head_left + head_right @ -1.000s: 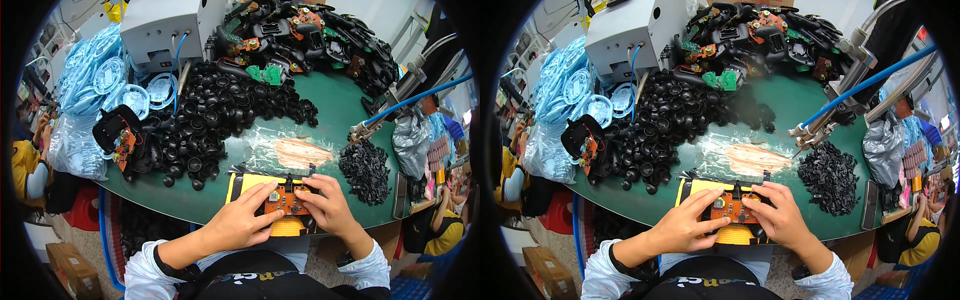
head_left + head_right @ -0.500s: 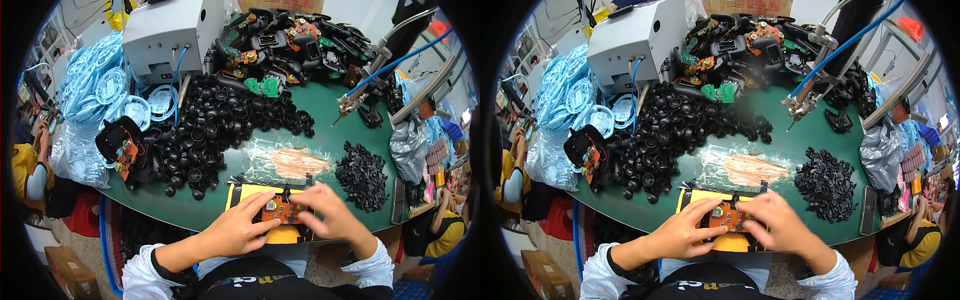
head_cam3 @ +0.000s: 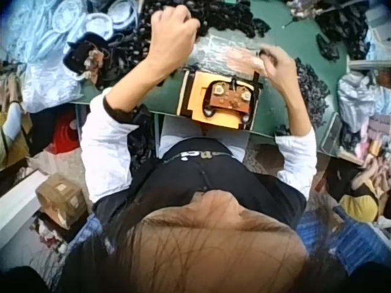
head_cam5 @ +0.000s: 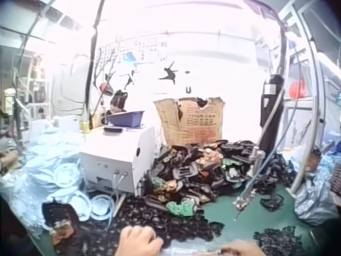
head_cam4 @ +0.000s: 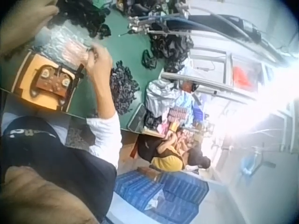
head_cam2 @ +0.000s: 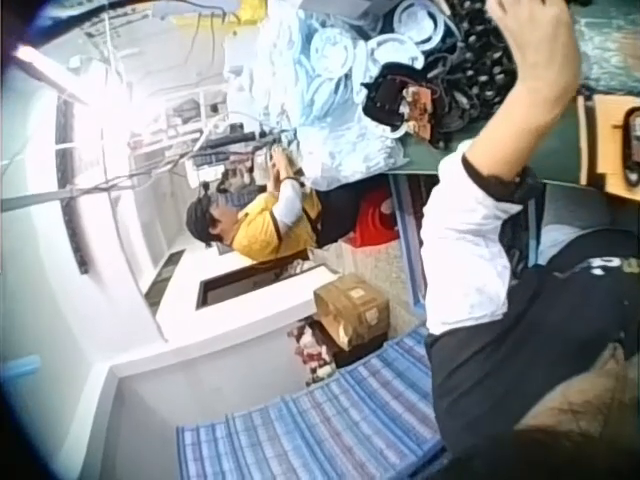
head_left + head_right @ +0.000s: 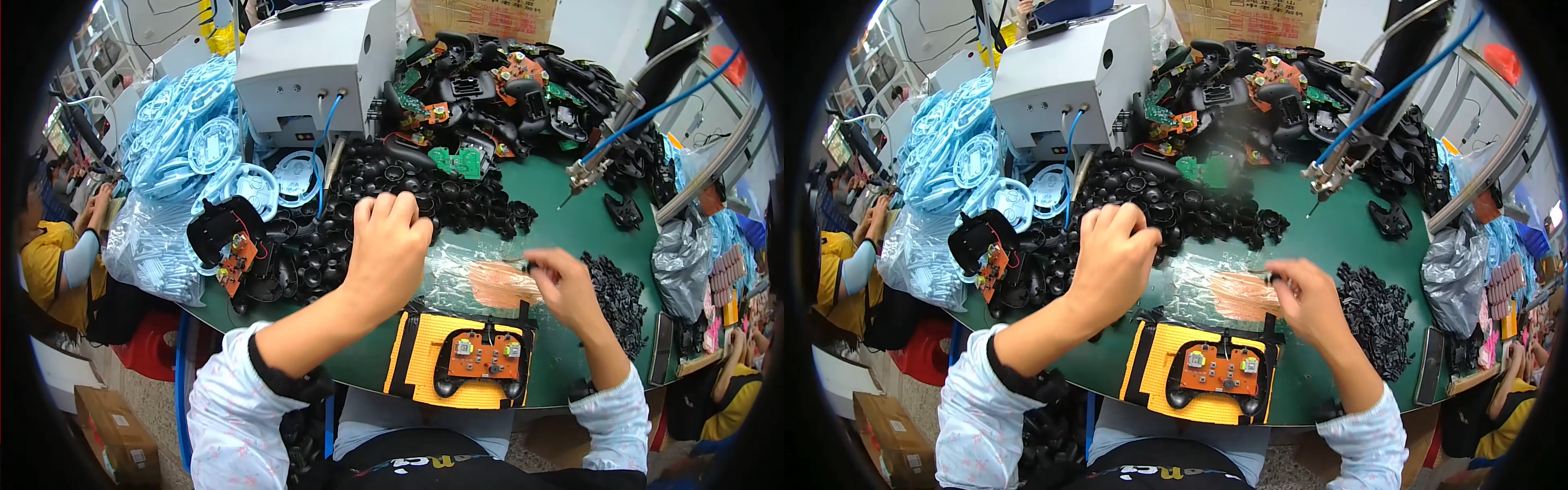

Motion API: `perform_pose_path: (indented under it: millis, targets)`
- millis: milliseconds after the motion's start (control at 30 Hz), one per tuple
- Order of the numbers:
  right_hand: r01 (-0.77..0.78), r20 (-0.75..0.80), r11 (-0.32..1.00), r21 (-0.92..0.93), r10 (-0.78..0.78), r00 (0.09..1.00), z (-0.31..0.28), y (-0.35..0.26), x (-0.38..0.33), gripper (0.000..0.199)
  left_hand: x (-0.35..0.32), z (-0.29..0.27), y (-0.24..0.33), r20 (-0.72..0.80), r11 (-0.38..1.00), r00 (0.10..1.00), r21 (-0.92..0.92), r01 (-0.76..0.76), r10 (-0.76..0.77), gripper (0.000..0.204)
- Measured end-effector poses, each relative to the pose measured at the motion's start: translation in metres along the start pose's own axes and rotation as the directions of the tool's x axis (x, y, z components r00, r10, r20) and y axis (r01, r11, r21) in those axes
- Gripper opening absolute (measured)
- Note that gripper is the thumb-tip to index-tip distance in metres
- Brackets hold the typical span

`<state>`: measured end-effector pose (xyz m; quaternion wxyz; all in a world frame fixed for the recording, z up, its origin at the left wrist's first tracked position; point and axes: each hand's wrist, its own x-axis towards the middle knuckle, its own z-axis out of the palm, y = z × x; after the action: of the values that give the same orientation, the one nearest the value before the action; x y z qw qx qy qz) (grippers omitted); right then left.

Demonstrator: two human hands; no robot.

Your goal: Assembling internal circuit boards and components into plastic controller housings using an automated dispenser and hand tools.

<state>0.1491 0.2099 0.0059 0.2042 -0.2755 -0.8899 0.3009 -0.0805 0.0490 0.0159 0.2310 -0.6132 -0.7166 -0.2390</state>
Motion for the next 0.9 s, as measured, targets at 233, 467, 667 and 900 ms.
perform_pose_path:
  millis: [233, 467, 667, 900]
  targets:
    - [-0.307, 0.226, 0.872, 0.381, 0.234, 0.946, -0.003, 0.002, -0.083, 0.027, 0.010, 0.039, -0.010, 0.062, 0.963, 0.995, 0.263, 0.056, -0.075, 0.014]
    - [-0.056, -0.104, 0.997, 0.050, 0.061, 0.993, 0.004, -0.005, -0.095, 0.024, 0.009, 0.024, -0.009, 0.172, 0.958, 0.985, 0.284, -0.032, -0.019, 0.011]
    - [0.012, -0.145, 0.992, 0.123, 0.006, 0.989, 0.000, 0.007, -0.100, 0.019, -0.005, 0.001, -0.007, 0.117, 0.820, 0.987, -0.552, 0.154, -0.107, 0.024]
    - [0.097, -0.087, 0.974, 0.204, -0.081, 0.993, -0.008, -0.031, -0.090, 0.019, -0.046, -0.037, 0.026, 0.592, 0.249, 0.765, -0.724, 0.643, -0.254, 0.019]
